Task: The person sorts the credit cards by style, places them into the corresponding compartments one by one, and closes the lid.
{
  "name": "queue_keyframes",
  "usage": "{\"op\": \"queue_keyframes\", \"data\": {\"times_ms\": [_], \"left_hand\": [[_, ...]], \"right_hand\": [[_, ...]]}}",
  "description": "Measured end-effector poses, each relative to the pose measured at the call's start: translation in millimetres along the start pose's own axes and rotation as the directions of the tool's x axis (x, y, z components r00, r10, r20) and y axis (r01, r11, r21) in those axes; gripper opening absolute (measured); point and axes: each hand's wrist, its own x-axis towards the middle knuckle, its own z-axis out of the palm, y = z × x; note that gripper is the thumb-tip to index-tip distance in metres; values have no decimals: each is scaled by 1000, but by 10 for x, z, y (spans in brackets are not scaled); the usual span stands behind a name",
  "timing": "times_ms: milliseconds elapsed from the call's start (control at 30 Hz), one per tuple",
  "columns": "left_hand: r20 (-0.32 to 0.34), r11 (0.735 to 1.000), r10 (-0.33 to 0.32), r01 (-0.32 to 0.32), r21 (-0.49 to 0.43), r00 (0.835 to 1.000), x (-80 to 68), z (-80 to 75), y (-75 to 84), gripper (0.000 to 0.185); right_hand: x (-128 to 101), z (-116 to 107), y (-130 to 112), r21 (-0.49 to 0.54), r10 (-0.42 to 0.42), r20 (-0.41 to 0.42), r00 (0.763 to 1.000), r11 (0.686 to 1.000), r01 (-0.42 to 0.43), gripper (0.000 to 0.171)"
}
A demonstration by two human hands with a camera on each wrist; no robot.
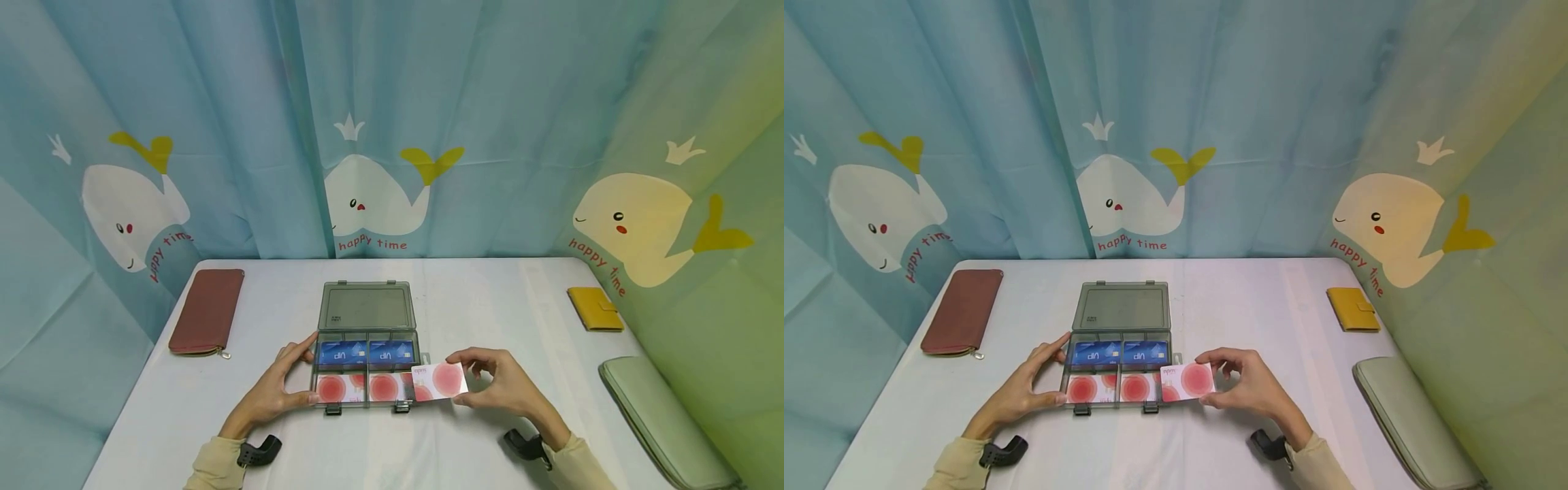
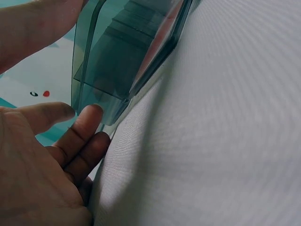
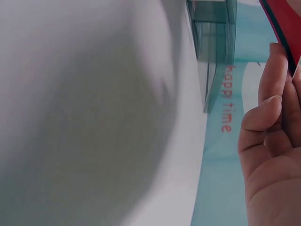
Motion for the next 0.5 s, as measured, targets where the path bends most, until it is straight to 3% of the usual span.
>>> {"op": "queue_keyframes", "data": {"times_ms": [333,500], "left_hand": [[-3,1000,-13,13,20,1000,-3,-6,0,103],[0,1000,-7,7,19,1000,-2,-3,-2,104]], "right_hand": [[180,207,-58,6,-1,23,1000,1000,1,52],[262,300,-59,-38,-43,36,998,998,44,53]]}}
